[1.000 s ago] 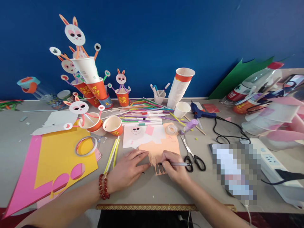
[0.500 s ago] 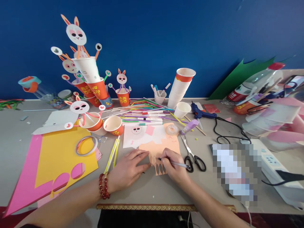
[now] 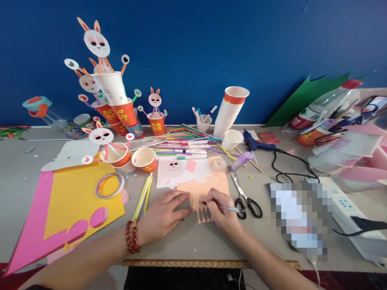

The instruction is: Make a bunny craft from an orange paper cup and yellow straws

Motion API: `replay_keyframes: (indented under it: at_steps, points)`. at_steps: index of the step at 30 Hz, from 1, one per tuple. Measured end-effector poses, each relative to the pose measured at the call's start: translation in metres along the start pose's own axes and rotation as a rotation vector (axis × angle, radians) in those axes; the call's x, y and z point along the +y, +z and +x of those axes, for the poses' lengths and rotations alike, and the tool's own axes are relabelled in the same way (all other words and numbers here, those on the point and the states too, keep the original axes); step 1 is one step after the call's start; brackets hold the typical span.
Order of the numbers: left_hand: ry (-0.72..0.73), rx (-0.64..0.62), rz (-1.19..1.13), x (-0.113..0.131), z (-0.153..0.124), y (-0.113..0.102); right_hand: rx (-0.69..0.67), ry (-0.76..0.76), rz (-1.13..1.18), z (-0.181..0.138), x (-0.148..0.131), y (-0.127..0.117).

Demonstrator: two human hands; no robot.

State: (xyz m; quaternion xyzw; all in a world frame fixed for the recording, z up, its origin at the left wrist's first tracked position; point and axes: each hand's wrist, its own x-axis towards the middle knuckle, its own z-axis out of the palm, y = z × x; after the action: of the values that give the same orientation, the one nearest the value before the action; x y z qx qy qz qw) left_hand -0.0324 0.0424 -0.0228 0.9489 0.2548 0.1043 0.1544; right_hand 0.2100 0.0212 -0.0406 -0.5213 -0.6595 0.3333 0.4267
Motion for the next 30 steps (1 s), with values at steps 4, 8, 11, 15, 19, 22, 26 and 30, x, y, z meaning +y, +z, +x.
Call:
replay_keyframes:
  at_steps: [4,8,11,15,19,22,26,30]
  points:
    - [0.001,-0.002,0.002,0.0,0.0004,0.0,-0.007,-0.009,-0.005,0.0001,-0.0018,0.0]
    - [-0.001,-0.005,0.01,0.0003,0.0003,-0.0006,-0.003,-0.014,0.023,-0.0009,-0.0008,-0.0007]
    - [0.001,-0.01,0.006,0.0006,0.0,-0.0007,0.008,-0.007,0.046,-0.0004,0.0002,-0.0005]
    - [0.003,-0.003,0.002,0.0002,-0.0004,0.0006,-0.003,-0.009,0.049,0.0006,-0.0013,0.0004]
    - [0.002,0.012,-0.002,-0.0002,-0.0003,0.0014,-0.004,-0.014,0.033,0.0003,-0.0028,0.0003]
    - [0.003,0.013,-0.003,0.0003,0.0001,0.0007,-0.005,-0.015,0.009,0.0001,-0.0026,-0.0002]
    - [0.0,0.014,0.0,0.0005,0.0006,0.0003,-0.01,-0.023,-0.015,0.0007,-0.0031,-0.001]
    - [0.003,0.003,0.006,-0.0006,0.0005,0.0012,-0.027,-0.026,-0.014,0.0002,-0.0036,-0.0016]
